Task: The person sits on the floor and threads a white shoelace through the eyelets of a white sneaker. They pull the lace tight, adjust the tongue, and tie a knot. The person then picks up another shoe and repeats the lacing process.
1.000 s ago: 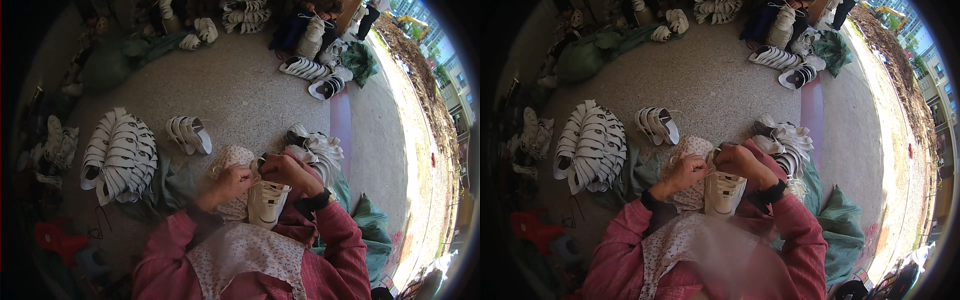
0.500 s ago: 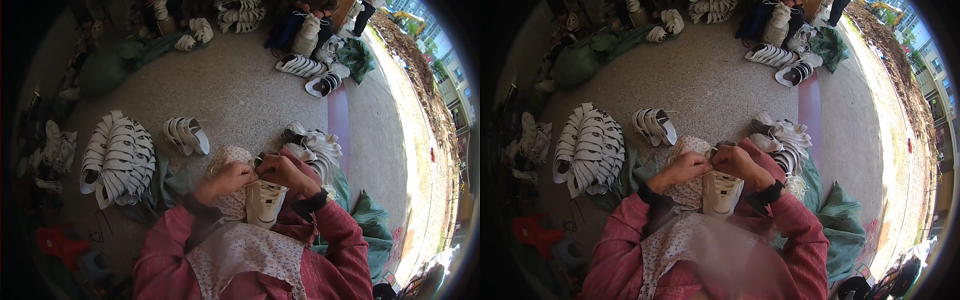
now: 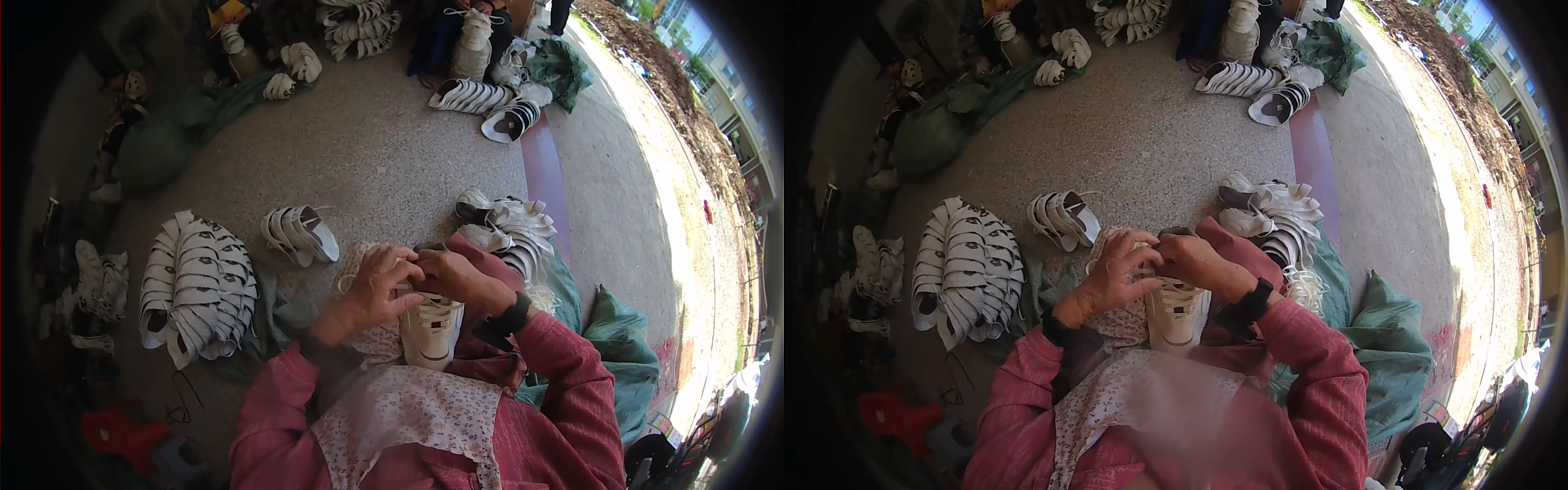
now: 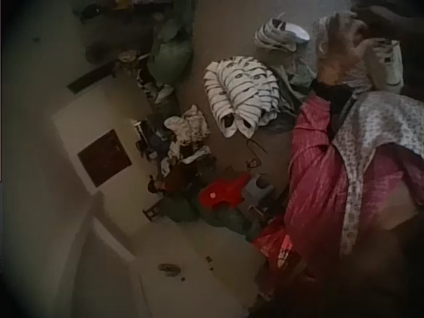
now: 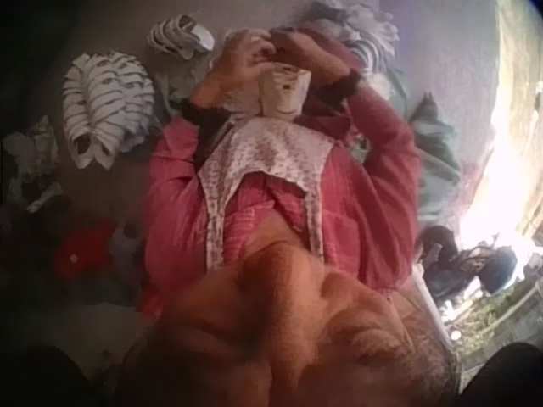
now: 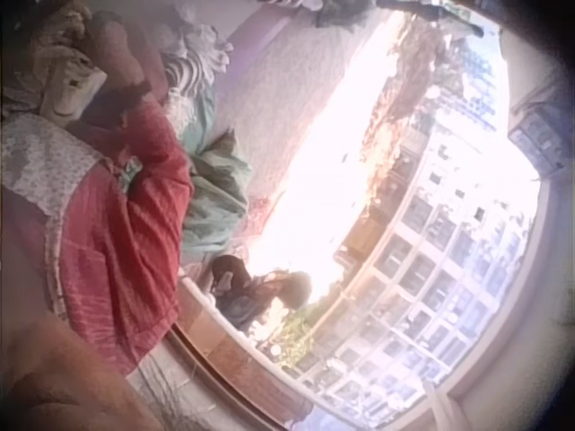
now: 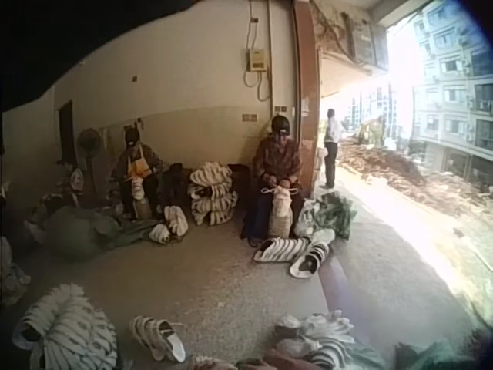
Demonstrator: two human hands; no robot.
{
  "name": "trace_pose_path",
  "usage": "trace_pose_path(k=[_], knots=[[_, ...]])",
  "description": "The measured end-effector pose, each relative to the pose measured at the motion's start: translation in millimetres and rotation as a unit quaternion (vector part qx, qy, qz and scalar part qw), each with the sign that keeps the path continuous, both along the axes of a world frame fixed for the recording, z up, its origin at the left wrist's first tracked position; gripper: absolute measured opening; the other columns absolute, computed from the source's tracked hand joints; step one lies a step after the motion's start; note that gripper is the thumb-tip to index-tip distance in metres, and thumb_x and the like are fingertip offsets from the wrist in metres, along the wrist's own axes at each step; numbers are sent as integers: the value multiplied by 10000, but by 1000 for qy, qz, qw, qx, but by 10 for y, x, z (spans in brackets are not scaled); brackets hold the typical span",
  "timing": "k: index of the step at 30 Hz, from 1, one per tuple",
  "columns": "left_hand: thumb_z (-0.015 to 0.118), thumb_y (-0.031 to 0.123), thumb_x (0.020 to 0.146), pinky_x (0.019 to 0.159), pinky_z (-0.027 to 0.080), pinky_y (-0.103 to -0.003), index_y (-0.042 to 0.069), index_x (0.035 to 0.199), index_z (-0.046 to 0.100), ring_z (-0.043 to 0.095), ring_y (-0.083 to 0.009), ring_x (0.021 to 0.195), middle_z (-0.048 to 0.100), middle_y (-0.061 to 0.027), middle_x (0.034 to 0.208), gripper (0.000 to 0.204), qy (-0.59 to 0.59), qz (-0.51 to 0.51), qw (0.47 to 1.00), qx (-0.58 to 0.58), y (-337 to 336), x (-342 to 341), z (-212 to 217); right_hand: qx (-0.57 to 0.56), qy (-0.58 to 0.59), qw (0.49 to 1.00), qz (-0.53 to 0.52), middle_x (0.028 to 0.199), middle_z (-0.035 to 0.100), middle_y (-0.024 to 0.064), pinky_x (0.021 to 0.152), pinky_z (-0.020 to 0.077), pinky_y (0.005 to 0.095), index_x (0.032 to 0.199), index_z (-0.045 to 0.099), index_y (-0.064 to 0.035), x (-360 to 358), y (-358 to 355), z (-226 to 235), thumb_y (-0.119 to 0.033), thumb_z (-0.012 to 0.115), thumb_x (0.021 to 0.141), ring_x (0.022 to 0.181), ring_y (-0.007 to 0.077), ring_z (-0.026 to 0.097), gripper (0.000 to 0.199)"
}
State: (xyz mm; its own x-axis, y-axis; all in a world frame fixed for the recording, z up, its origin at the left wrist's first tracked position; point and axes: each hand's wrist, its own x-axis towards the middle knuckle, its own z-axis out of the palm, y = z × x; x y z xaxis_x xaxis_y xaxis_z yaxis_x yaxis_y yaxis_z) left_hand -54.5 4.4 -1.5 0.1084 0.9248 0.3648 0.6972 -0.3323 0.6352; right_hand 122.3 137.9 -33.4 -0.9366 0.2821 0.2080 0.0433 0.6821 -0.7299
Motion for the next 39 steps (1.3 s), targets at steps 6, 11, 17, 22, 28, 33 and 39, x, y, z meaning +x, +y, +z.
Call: trace_pose_path(k=[6,11,17,22,28,33,39], knots=[[797,228,820,1025,396,-372,80,909,723,526,-260,1125,550,-86,1199,188,-110,-99,980,-134,97,-83,-325,24,-24,999,13,850,619,75,688,515,437,778,673,-91,41,92,61,-157,725,794,791,320,657,87],[738,214,908,945,430,-297,28,892,711,529,-144,1048,525,-22,1156,188,-318,-102,889,-312,30,-126,-185,170,-90,955,-228,842,625,57,685,520,430,738,644,-105,427,714,395,-177,670,807,779,296,658,103],[694,196,947,927,431,-279,25,855,696,527,-121,1039,531,-20,1146,195,-282,-119,894,-326,169,-117,-148,210,-209,825,-481,1007,655,152,763,522,480,912,683,-39,1282,1266,76,-143,670,838,872,388,670,128],[713,183,892,873,465,-330,47,847,695,567,-210,976,599,-56,1009,145,-98,-93,982,-130,142,-78,-70,-9,-5,961,-276,1210,568,140,783,543,424,1115,680,-50,1164,615,23,-17,706,789,970,330,653,329],[717,174,860,819,449,-410,49,824,671,558,-284,877,613,-79,858,138,-54,-71,981,-170,42,121,141,-70,24,997,9,1242,574,86,952,488,379,1066,712,-103,771,19,346,-41,770,744,1104,286,602,333],[761,195,824,881,431,-395,56,905,642,550,-283,961,611,-76,937,200,-45,-85,981,-170,37,257,274,-56,48,997,-3,1100,632,56,914,500,365,936,726,-99,645,44,199,-74,797,732,1055,272,627,217],[835,249,750,968,392,-400,68,973,614,514,-282,1088,585,-63,1056,363,-95,-80,980,-156,188,267,41,-59,30,996,-51,963,655,78,759,531,379,898,740,-66,578,-22,284,-131,796,765,853,276,674,159]])
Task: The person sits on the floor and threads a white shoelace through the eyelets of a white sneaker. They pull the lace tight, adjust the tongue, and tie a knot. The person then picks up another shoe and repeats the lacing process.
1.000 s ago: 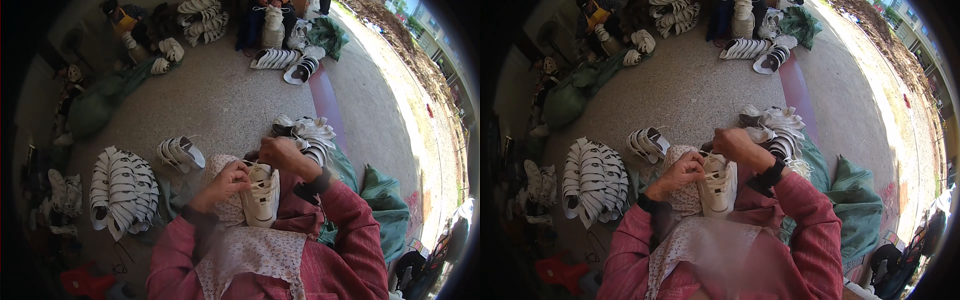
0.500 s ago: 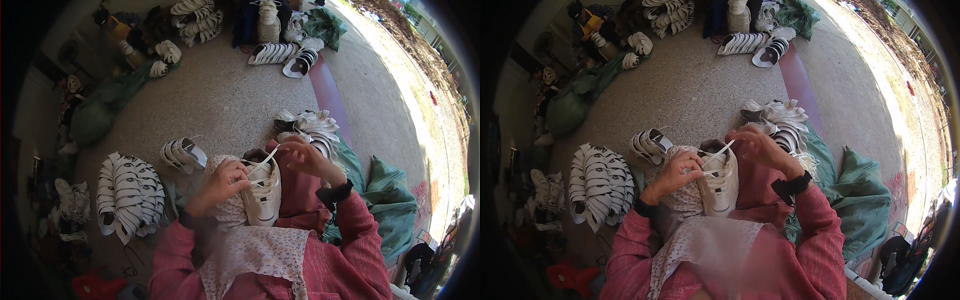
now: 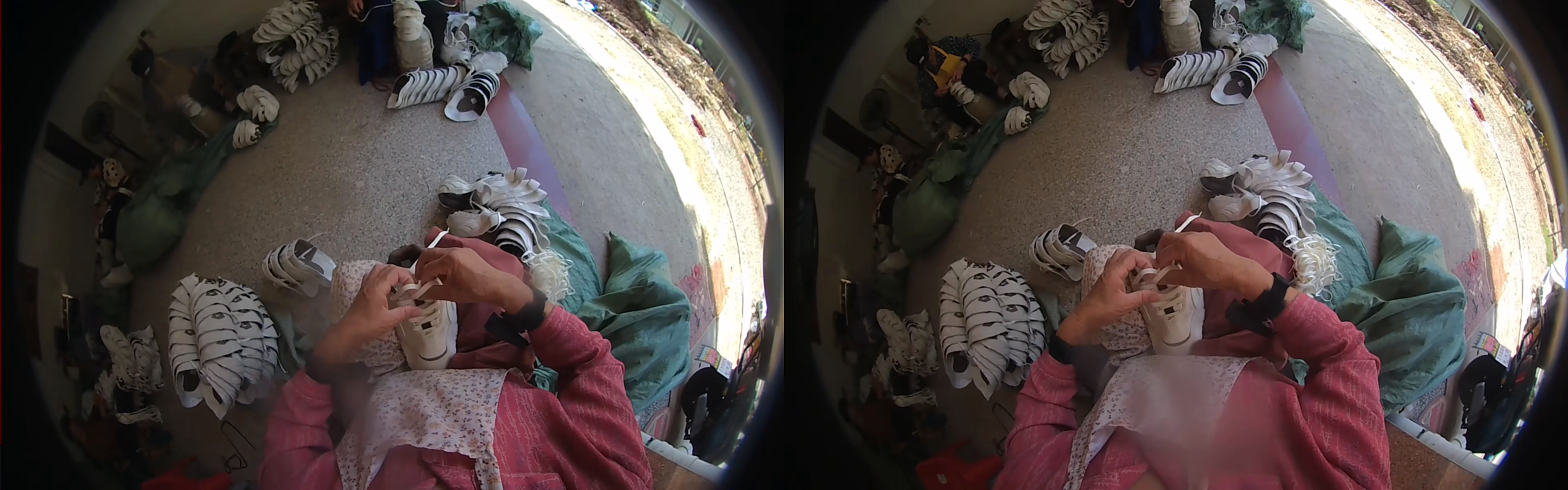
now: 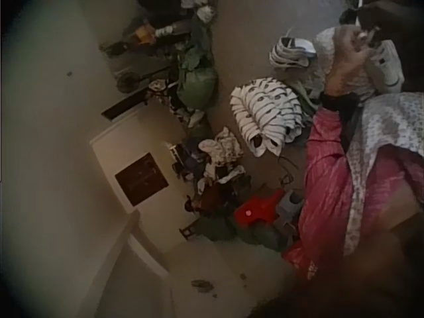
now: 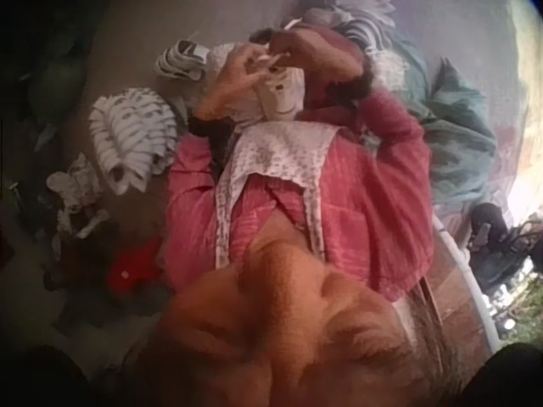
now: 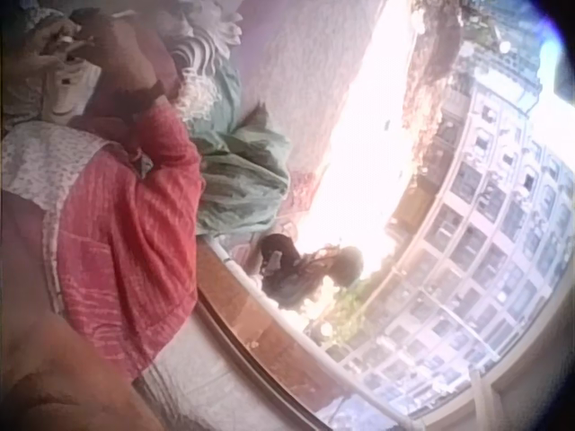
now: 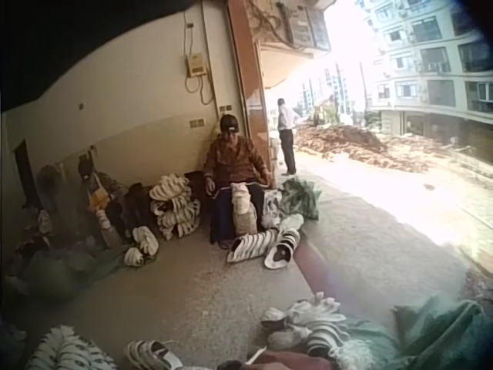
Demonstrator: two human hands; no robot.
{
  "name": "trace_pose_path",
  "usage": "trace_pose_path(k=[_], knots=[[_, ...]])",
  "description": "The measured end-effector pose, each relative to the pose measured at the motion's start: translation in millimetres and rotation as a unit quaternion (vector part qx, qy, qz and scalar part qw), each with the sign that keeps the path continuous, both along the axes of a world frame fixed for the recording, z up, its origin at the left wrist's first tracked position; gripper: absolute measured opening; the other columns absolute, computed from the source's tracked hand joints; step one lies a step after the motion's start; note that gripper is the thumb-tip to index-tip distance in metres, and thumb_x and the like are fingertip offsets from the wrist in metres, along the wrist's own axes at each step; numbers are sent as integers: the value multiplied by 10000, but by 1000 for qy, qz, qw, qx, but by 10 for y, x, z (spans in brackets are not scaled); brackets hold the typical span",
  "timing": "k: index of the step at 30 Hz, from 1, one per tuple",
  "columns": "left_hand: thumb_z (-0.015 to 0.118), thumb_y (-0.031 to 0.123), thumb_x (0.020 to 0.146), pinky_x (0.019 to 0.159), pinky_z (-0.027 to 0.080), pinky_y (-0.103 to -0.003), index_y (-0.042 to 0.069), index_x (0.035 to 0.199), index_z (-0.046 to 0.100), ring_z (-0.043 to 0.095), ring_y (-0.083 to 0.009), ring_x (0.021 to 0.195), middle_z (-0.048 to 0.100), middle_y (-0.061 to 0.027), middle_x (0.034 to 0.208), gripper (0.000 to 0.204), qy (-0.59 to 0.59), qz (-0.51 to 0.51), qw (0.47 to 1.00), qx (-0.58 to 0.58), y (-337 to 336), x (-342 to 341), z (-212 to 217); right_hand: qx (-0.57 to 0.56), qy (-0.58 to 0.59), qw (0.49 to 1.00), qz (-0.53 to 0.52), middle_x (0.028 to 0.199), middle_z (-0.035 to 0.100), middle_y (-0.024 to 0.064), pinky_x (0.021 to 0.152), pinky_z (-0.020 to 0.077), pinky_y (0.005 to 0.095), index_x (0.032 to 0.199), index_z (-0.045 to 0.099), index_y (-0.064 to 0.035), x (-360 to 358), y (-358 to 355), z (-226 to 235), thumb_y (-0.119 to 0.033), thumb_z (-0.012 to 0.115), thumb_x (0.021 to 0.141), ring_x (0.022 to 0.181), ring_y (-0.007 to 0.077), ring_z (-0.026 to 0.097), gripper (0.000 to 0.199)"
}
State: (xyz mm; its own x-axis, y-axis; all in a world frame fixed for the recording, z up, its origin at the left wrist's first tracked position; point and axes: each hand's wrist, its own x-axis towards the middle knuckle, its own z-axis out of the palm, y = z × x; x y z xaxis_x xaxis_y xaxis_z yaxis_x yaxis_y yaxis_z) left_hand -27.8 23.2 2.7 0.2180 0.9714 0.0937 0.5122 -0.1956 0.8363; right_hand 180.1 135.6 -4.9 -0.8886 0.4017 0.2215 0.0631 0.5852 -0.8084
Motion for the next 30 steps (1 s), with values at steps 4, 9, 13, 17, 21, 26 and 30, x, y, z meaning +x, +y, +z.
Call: trace_pose_path(k=[4,9,13,17,21,26,30], knots=[[832,251,772,977,394,-383,53,1008,644,521,-268,1092,585,-68,1068,361,55,-10,998,-31,15,-53,-131,55,-40,997,-26,944,656,99,727,521,388,902,737,-70,14,-37,104,-195,794,786,827,286,675,180],[796,251,843,941,422,-345,45,1016,698,535,-199,1064,605,-66,1068,286,-30,-55,995,-82,20,-114,-76,5,-92,996,0,998,656,89,736,526,385,910,720,-69,33,70,323,-186,779,782,861,267,667,184],[725,233,925,861,451,-287,35,981,716,569,-112,947,647,-31,963,206,-218,14,943,-251,-1,-163,110,19,-154,988,-6,1018,641,74,740,535,374,985,703,-77,99,105,376,-135,774,765,875,242,657,238],[671,211,971,752,471,-230,16,955,728,593,-65,773,659,2,826,203,-222,-14,937,-270,16,-265,115,-5,-86,996,2,990,619,67,751,538,363,1020,691,-86,230,101,57,-98,788,744,862,230,647,293],[668,224,974,717,477,-237,10,924,736,599,-70,745,668,-11,833,230,-222,-53,931,-284,78,-202,75,-82,-111,989,-46,1002,593,73,753,535,359,962,692,-80,159,-51,26,-114,814,727,873,234,644,266],[663,272,979,709,470,-241,-3,871,741,599,-88,746,652,-30,852,306,-209,-92,941,-248,74,-190,93,-67,-96,993,-33,1023,566,84,759,522,366,916,685,-69,23,-60,-168,-179,862,686,892,248,636,311],[606,316,1009,695,460,-250,-7,846,736,575,-91,716,661,-25,796,384,-208,-76,932,-287,-2,-55,100,-76,-115,990,-13,1007,553,82,769,512,358,913,678,-63,-19,-5,-266,-210,876,669,896,244,621,346]])
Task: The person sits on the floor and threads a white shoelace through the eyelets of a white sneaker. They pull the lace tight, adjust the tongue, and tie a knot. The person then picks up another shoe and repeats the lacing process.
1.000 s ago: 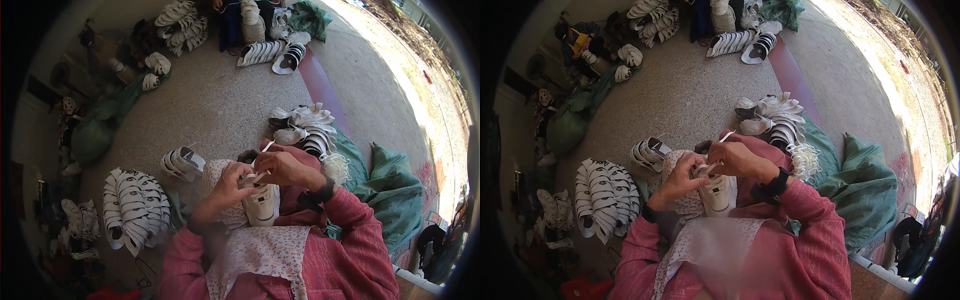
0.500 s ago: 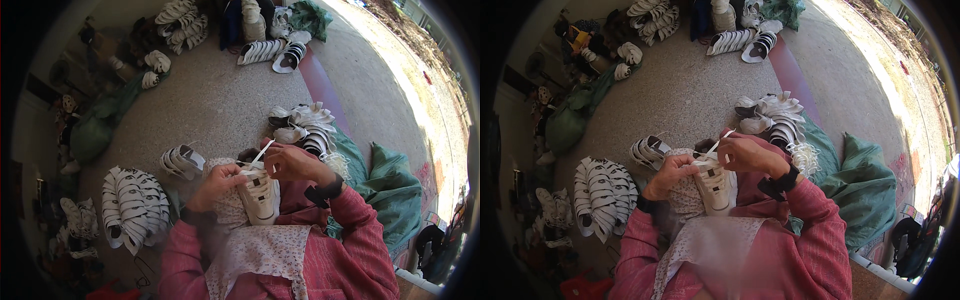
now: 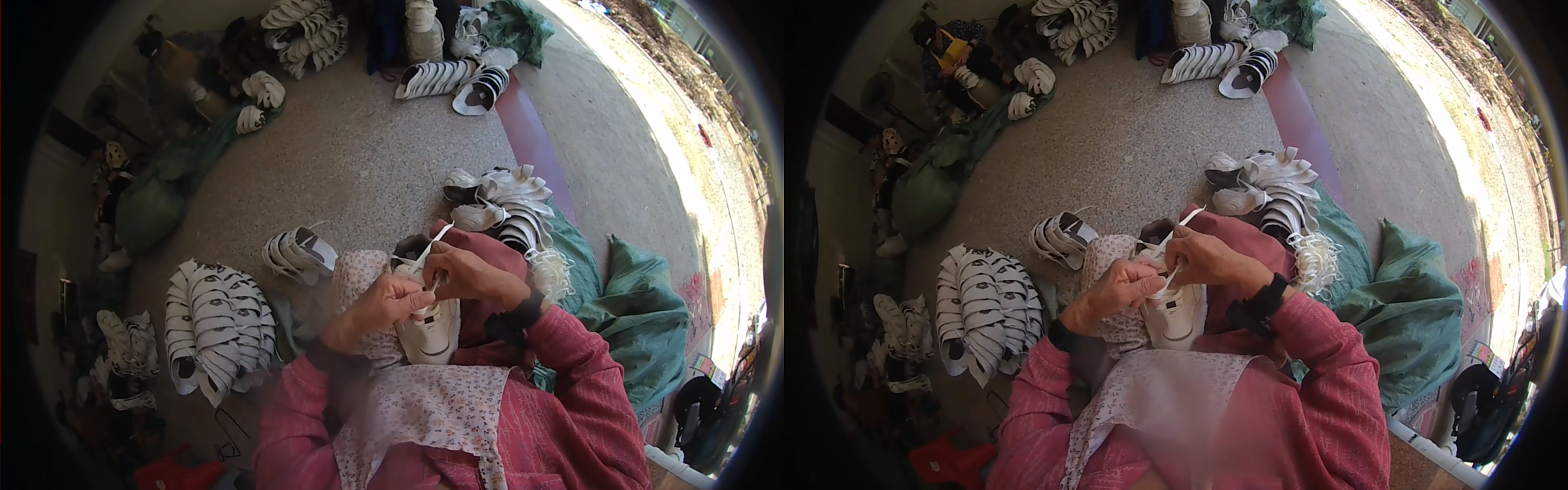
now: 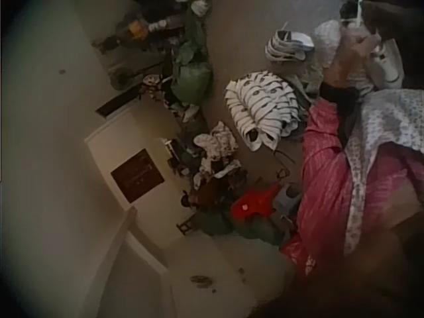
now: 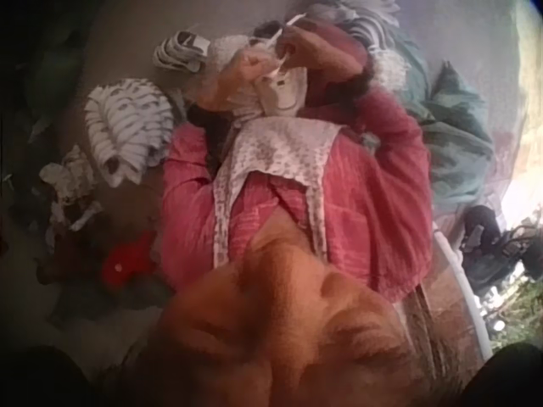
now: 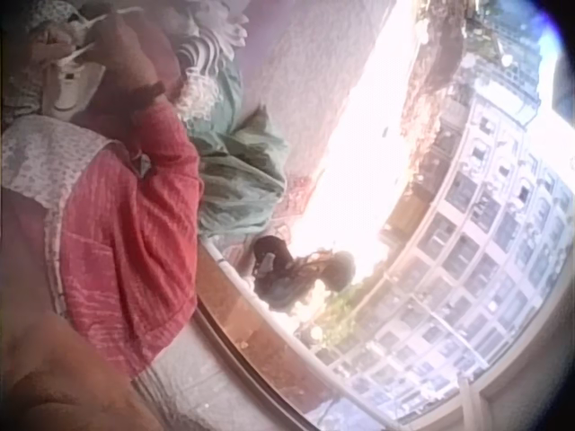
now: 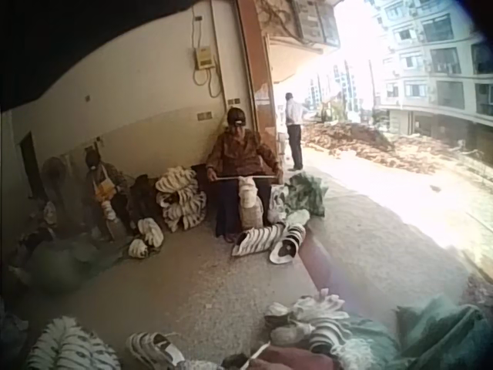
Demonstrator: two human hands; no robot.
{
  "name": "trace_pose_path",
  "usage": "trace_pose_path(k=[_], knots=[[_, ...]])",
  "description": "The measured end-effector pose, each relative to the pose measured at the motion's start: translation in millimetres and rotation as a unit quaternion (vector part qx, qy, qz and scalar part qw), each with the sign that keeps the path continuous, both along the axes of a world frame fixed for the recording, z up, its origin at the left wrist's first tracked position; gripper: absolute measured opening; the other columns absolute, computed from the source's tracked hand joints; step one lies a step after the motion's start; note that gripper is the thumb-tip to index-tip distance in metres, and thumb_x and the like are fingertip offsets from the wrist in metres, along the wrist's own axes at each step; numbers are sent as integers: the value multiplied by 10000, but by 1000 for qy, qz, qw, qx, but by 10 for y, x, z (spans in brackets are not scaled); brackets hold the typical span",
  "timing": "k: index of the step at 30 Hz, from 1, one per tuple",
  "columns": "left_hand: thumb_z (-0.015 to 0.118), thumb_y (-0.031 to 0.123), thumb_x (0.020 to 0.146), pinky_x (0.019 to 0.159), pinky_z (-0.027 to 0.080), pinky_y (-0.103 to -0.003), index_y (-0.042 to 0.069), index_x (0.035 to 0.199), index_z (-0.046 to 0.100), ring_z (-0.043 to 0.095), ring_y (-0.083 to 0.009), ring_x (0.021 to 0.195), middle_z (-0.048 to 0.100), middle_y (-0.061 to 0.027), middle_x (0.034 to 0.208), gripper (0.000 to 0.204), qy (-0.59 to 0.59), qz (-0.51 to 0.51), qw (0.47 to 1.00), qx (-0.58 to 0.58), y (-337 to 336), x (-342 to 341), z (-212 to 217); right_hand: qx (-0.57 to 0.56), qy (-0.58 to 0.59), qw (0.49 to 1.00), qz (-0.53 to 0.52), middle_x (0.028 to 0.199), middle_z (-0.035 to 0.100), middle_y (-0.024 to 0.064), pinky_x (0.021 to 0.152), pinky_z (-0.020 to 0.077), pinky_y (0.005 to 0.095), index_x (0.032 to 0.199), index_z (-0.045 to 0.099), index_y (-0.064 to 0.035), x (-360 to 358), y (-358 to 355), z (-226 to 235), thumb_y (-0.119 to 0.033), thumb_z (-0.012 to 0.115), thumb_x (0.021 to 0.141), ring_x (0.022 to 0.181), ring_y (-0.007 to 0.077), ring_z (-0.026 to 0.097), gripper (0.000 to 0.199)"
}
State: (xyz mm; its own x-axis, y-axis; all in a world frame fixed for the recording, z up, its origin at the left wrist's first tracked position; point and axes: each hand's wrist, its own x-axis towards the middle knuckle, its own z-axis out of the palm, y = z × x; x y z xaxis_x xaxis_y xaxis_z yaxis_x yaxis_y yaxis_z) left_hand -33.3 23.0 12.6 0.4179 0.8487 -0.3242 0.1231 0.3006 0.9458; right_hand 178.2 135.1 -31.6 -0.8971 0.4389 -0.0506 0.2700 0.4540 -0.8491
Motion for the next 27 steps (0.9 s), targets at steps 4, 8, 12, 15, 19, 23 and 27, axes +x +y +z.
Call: trace_pose_path(k=[4,8,12,15,19,23,27], knots=[[513,403,1044,643,423,-252,18,864,738,560,-84,694,662,-9,778,481,-98,53,992,-52,-62,29,41,-19,12,1000,5,980,538,75,766,502,350,911,672,-56,45,18,-21,-197,872,679,890,230,606,337],[435,481,1058,794,439,-292,17,938,742,593,-130,811,691,-32,875,569,-2,15,986,168,81,-165,-121,-65,57,996,6,976,521,44,806,472,324,925,677,-57,90,12,-1,-186,855,731,960,189,559,293],[393,492,1061,995,413,-326,-2,999,737,617,-180,979,718,-81,979,605,52,57,982,172,108,-291,-42,-93,71,993,0,987,507,20,858,433,295,978,693,-69,169,-10,-6,-186,831,793,1017,158,511,259],[362,491,1054,1012,411,-324,-18,1003,730,617,-196,1020,718,-105,979,631,7,113,990,83,16,-238,31,-140,106,984,-20,999,516,12,872,418,287,1019,695,-76,210,-13,-107,-188,802,849,1022,143,499,230],[438,436,1035,1004,414,-315,-24,1047,699,618,-193,1025,692,-95,1049,529,-13,166,981,99,-51,-250,-173,-268,126,951,-83,1022,573,-11,878,438,283,1025,686,-65,244,-66,-150,-166,762,908,1007,117,534,172],[621,211,965,940,464,-309,3,1046,674,629,-166,976,666,-67,1075,230,-34,362,913,184,-293,-119,-413,-357,184,906,-132,1026,625,-24,859,486,272,1015,676,-51,326,-178,-51,-110,727,932,969,101,597,114],[711,73,869,790,518,-327,47,1003,678,653,-188,898,672,-58,955,141,198,255,907,270,-605,-198,-499,-186,165,963,-103,999,646,4,838,519,289,1031,668,-38,510,-272,-131,-65,691,939,949,114,639,98]])
